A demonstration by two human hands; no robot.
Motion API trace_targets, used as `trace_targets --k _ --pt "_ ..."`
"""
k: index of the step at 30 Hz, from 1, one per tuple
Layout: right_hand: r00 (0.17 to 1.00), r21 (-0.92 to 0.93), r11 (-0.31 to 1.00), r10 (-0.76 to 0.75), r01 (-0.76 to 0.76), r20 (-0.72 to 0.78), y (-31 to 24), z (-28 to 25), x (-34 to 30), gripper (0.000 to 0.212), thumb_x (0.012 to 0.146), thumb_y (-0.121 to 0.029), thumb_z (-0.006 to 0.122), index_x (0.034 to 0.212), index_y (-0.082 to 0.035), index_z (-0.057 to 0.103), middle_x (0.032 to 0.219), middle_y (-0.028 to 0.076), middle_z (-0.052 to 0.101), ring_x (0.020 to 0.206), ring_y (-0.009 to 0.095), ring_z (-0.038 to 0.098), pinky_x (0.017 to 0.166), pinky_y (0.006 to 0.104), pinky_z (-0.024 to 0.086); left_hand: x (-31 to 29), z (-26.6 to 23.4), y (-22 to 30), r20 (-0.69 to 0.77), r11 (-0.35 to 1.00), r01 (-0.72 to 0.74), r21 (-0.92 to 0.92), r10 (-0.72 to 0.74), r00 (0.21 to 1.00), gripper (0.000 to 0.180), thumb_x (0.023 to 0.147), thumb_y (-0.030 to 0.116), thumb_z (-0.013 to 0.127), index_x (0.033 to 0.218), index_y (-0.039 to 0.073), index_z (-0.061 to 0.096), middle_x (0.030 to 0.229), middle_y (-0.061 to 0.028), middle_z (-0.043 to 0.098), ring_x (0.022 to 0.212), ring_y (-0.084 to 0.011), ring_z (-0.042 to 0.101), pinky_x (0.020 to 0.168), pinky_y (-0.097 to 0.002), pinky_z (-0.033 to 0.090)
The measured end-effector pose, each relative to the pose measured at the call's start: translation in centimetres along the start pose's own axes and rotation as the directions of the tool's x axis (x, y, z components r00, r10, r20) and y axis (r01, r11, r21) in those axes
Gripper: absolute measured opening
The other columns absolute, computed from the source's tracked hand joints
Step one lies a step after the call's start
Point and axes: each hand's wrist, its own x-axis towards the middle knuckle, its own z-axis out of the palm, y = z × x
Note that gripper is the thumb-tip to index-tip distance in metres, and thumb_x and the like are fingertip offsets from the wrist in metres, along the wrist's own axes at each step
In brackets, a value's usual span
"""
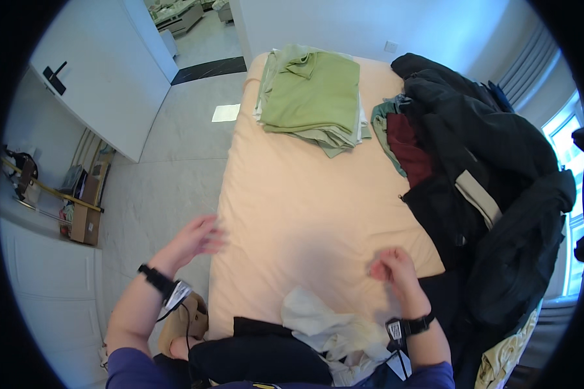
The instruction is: The person folds several garments on a bed, including a light green shirt, a green top, and a yellow top. They smooth and align each item before folding it into a compact shape and placing it on the bed.
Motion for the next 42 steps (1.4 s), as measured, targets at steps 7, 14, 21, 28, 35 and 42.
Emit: trace_targets --k 7,14,21,28,35,42 --pt "0.985 -0.354 0.934 -0.012 -0.05 -0.172 6.9 -4.2 -2.3 0.02 0.08 -0.005 0.068 0.088 -0.004 0.05 0.065 0.009 0.059 0.049 0.015 0.057 0.045 0.0252 0.048 -12.4 -4.8 -4.2 -0.153 0.999 0.043 0.012 -0.04 0.987 0.035 0.095 0.021 0.051 0.127 0.008 0.046 0.105 -0.0088 0.062 0.091 -0.0192 0.064 0.075 -0.0313 0.054" --pt "0.944 -0.702 0.65 0.076 -0.29 -0.32 5.7 -1.3 -0.7 0.047 0.072 -0.027 0.081 0.097 0.0 0.051 0.091 0.014 0.063 0.077 0.017 0.062 0.058 0.0326 0.05 -6.5 0.5 -0.5 0.147 0.971 -0.006 0.24 -0.03 0.989 0.028 0.094 0.026 0.055 0.115 0.008 0.056 0.098 -0.0037 0.065 0.086 -0.0116 0.062 0.072 -0.0271 0.051" --pt "0.859 -0.828 0.229 0.156 -0.511 -0.487 5.5 -0.6 1.8 0.057 0.057 -0.036 0.087 0.096 0.0 0.066 0.094 0.012 0.07 0.094 0.024 0.066 0.088 0.0298 0.048 14.7 5.0 11.8 0.337 0.329 -0.58 0.745 0.565 0.753 0.024 0.083 0.014 0.058 0.104 0.004 0.065 0.099 -0.0132 0.067 0.092 -0.0236 0.064 0.082 -0.0334 0.05" --pt "0.851 -0.839 0.17 0.211 -0.516 -0.481 3.0 1.0 2.0 0.053 0.05 -0.035 0.091 0.086 -0.001 0.07 0.087 0.011 0.071 0.092 0.022 0.066 0.086 0.0289 0.05 26.3 9.0 22.1 0.487 0.057 -0.675 0.736 0.648 0.585 0.034 0.085 0.006 0.049 0.116 0.004 0.06 0.12 -0.0183 0.058 0.113 -0.0334 0.054 0.097 -0.0374 0.043" --pt "0.744 -0.746 0.084 0.199 -0.661 -0.637 2.3 2.1 2.5 0.096 0.043 -0.038 0.092 0.113 0.008 0.046 0.114 0.024 0.052 0.11 0.033 0.053 0.091 0.0339 0.046 35.8 13.8 28.2 0.569 -0.339 -0.469 0.815 0.619 0.541 0.047 0.085 0.017 0.052 0.132 0.013 0.048 0.139 -0.013 0.044 0.131 -0.0335 0.036 0.109 -0.0464 0.029" --pt "0.708 -0.71 0.09 0.236 -0.698 -0.666 3.5 1.5 2.6 0.103 0.043 -0.04 0.091 0.117 0.008 0.038 0.122 0.025 0.042 0.115 0.034 0.044 0.096 0.0362 0.042 39.0 10.2 37.8 -0.212 0.279 -0.019 0.96 0.771 0.601 0.073 0.078 0.036 0.07 0.137 0.005 0.038 0.126 -0.0219 0.054 0.118 -0.0316 0.052 0.096 -0.041 0.044"
